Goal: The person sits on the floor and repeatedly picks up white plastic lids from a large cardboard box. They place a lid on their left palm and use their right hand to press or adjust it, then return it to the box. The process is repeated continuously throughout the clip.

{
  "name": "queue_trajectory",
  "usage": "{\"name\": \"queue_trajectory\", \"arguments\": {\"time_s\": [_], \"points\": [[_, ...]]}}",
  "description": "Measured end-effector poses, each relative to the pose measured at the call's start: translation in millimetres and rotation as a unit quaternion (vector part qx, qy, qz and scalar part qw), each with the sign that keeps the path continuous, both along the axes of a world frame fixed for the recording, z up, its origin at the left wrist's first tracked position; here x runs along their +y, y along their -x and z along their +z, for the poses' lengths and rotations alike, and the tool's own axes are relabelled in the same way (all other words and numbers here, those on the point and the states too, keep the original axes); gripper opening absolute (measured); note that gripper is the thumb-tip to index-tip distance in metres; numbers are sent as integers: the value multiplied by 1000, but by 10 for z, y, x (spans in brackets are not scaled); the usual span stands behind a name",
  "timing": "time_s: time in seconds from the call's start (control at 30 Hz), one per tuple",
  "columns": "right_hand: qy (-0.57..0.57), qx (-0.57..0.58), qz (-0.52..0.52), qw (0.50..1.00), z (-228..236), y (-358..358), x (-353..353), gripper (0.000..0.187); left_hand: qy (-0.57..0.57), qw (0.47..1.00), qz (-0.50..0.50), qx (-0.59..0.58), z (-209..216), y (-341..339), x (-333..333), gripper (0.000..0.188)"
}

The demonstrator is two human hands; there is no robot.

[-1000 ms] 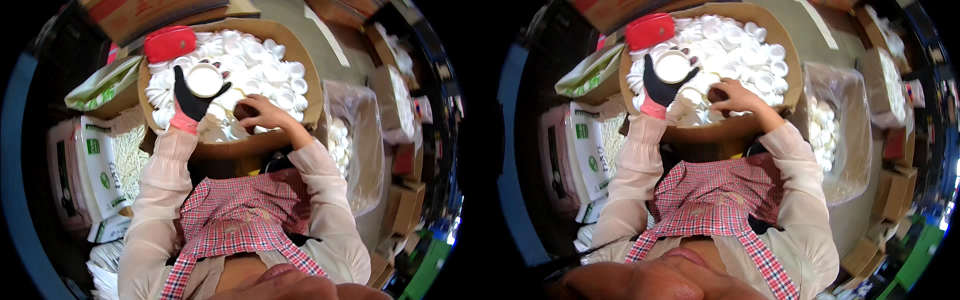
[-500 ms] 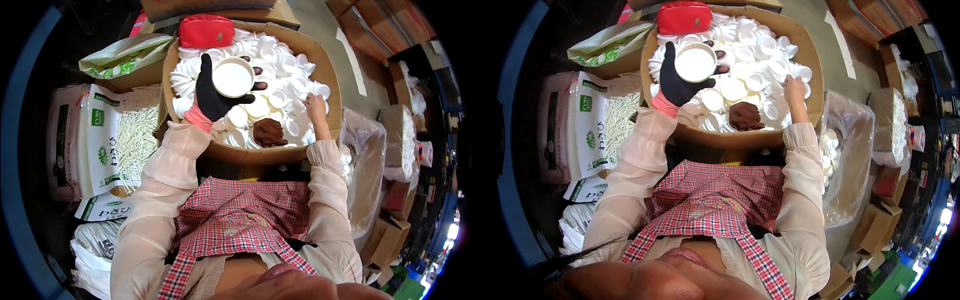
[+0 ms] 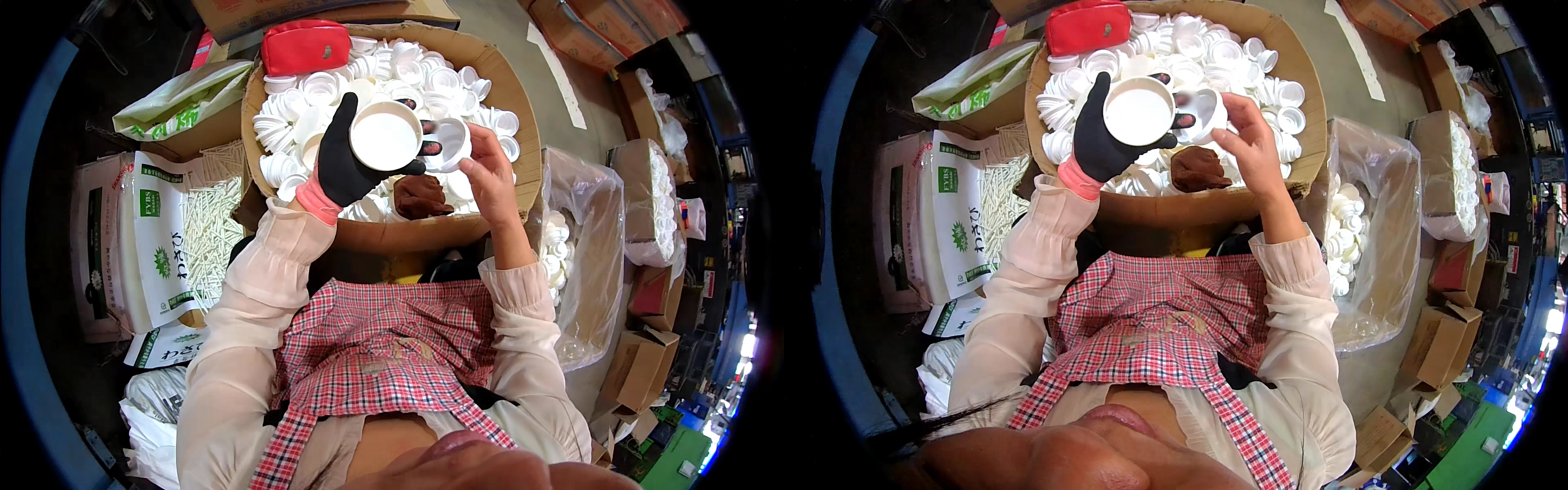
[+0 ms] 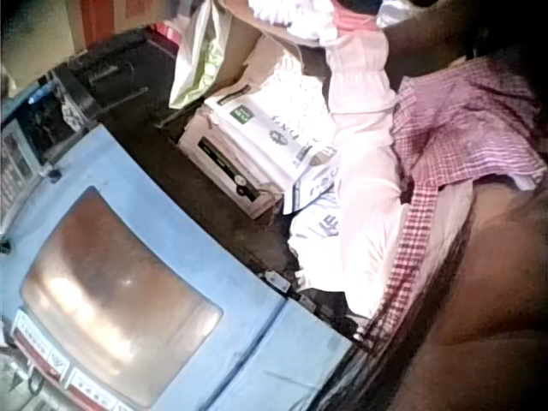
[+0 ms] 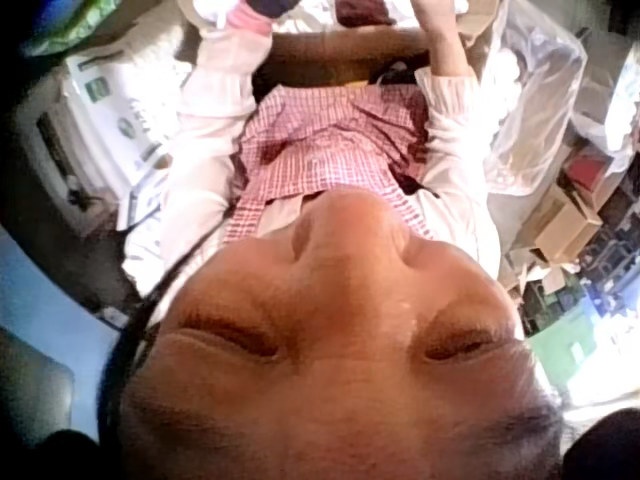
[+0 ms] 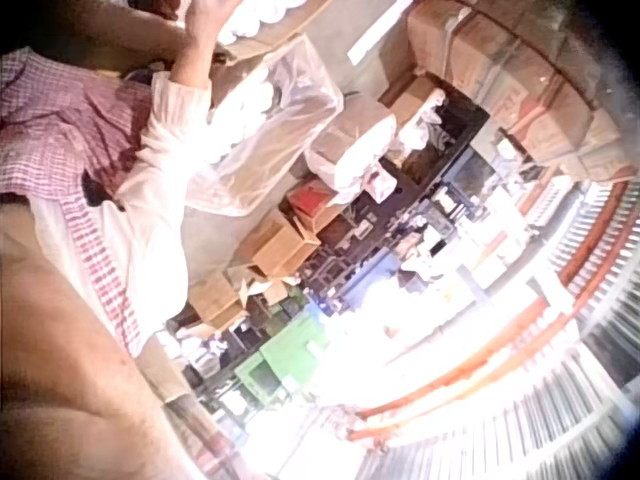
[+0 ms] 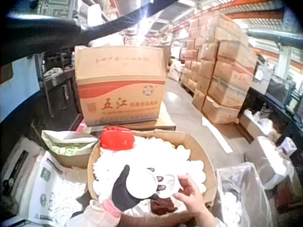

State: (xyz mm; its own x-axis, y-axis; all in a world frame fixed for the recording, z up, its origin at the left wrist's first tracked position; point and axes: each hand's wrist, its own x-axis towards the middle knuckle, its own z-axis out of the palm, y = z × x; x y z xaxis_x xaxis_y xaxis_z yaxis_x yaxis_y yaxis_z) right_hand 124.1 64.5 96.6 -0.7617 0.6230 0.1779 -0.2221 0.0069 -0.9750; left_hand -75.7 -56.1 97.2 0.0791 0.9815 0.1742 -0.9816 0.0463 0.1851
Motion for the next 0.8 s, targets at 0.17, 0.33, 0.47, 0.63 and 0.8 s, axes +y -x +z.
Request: {"name": "queue_trajectory", "arguments": {"time_s": [0.17, 0.33, 0.47, 0.63, 0.8], "points": [[96, -49, -26, 994, 78, 70, -160, 45, 18, 963, 133, 232, -4, -164, -47, 71], [-133, -6, 49, 990, 114, 22, -160, 63, -80, 681, 297, 664, -74, -132, -15, 70], [-130, -64, -92, 985, 214, -39, -162, 73, -61, 996, 14, 71, -40, -84, 72, 58], [-367, -34, -137, 919, 338, 10, -328, 74, -2, 799, 324, 507, -91, -332, 60, 54], [-406, -72, -121, 903, 333, 102, -424, 64, 34, 815, 327, 476, -140, -414, 55, 62]]}}
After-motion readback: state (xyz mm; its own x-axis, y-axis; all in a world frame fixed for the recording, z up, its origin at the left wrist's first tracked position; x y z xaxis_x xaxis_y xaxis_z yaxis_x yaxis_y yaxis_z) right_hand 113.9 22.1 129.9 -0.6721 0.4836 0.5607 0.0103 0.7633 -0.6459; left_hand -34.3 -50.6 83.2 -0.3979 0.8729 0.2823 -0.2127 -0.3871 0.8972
